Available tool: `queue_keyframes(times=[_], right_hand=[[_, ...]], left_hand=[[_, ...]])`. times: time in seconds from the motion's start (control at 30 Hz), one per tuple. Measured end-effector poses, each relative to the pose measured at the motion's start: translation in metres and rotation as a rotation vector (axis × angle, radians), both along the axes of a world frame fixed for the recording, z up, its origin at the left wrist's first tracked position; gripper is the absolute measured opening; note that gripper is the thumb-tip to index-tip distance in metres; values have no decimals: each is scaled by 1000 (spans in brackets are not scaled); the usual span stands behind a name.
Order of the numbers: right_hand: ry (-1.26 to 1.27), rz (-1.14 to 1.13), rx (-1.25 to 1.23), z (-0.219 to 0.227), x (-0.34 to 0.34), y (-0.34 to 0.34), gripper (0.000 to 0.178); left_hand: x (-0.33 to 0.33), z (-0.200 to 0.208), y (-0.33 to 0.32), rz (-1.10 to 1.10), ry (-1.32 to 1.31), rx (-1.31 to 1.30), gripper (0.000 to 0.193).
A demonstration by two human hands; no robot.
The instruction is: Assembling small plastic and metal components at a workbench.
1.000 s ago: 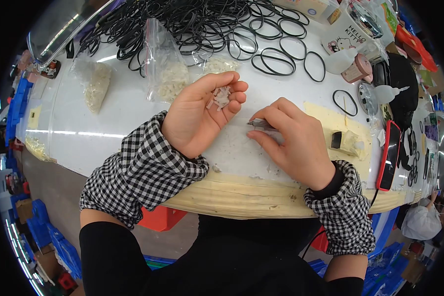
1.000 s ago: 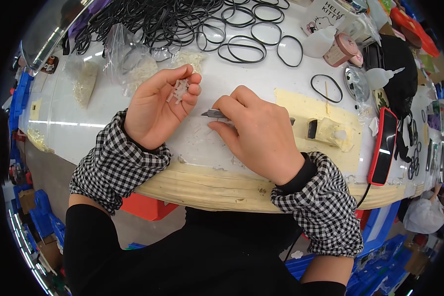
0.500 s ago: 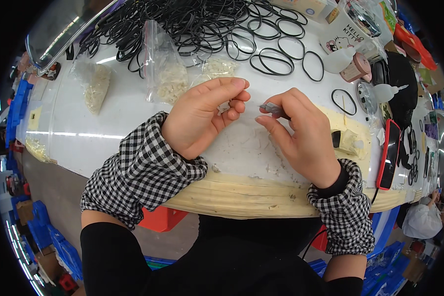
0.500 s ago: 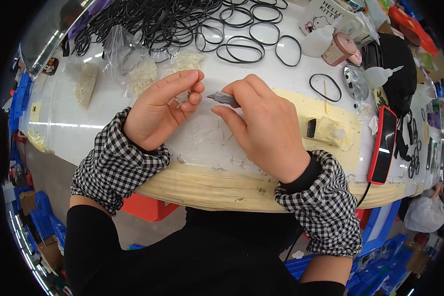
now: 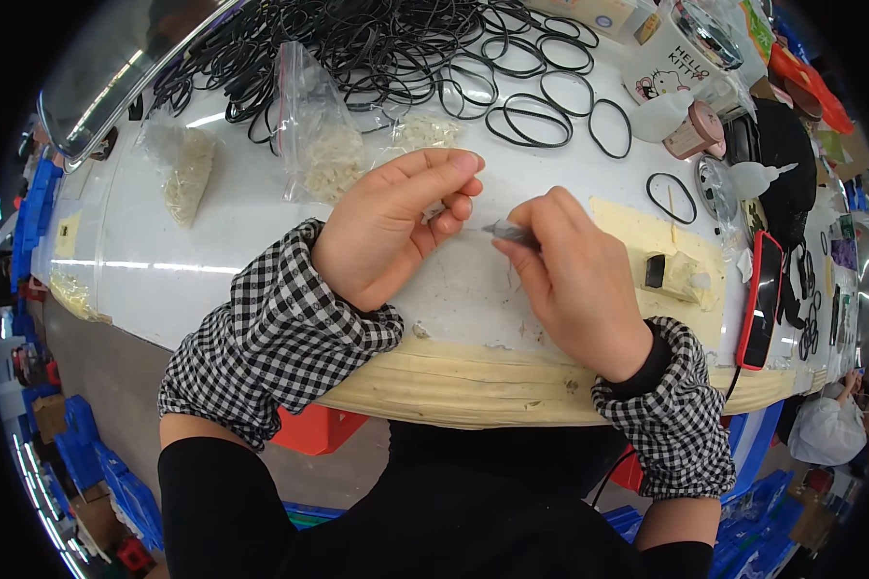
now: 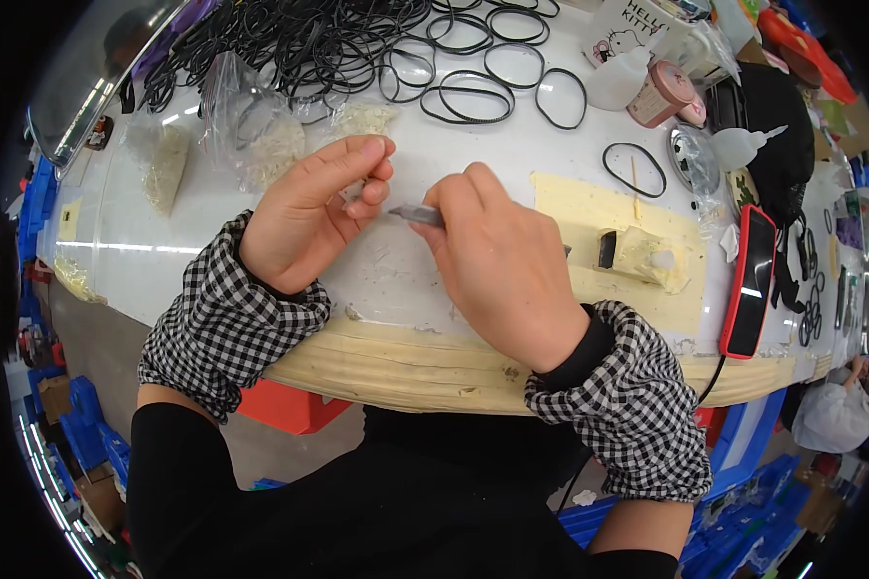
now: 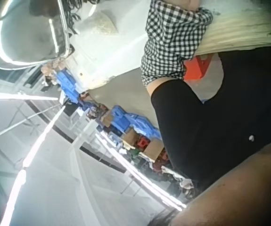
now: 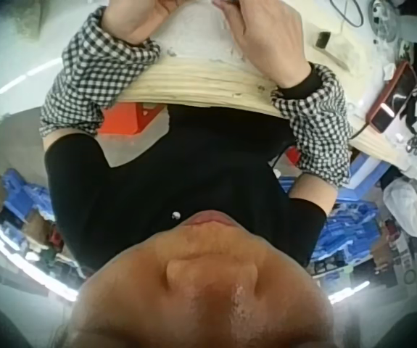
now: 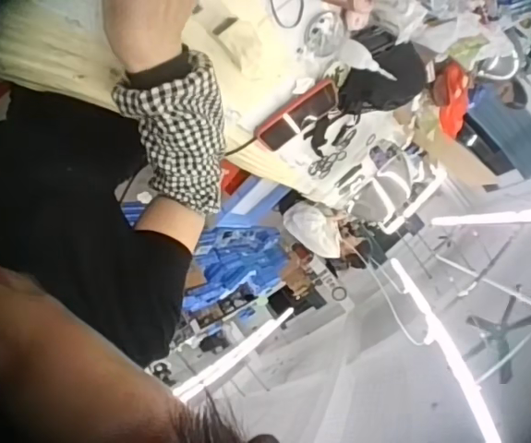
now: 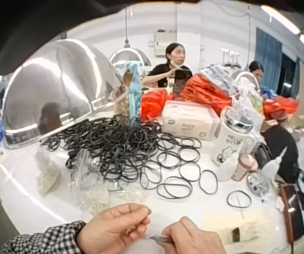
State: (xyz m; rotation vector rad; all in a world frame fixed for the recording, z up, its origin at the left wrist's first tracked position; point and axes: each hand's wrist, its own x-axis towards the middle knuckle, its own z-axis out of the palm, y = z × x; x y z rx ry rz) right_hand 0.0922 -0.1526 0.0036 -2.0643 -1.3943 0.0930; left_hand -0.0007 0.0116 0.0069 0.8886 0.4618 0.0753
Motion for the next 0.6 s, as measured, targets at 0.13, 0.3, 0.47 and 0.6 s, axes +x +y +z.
queue_keyframes(times=[0.13,0.3,0.47,0.6], right_hand=[[112,-57,214,7,6,3,14],[229,-47,274,5,4,2,16],[191,0,237,12,6,2,23],[82,-7,74,17,8,-2,30]], left_hand=[[-1,2,-8,-173,4,9,18],[-2,-5,-11,-256,-45,-56,20],[-3,-6,-11,-314,-129,-88,22],[-4,-8,-6,-358,-189,-126,21]])
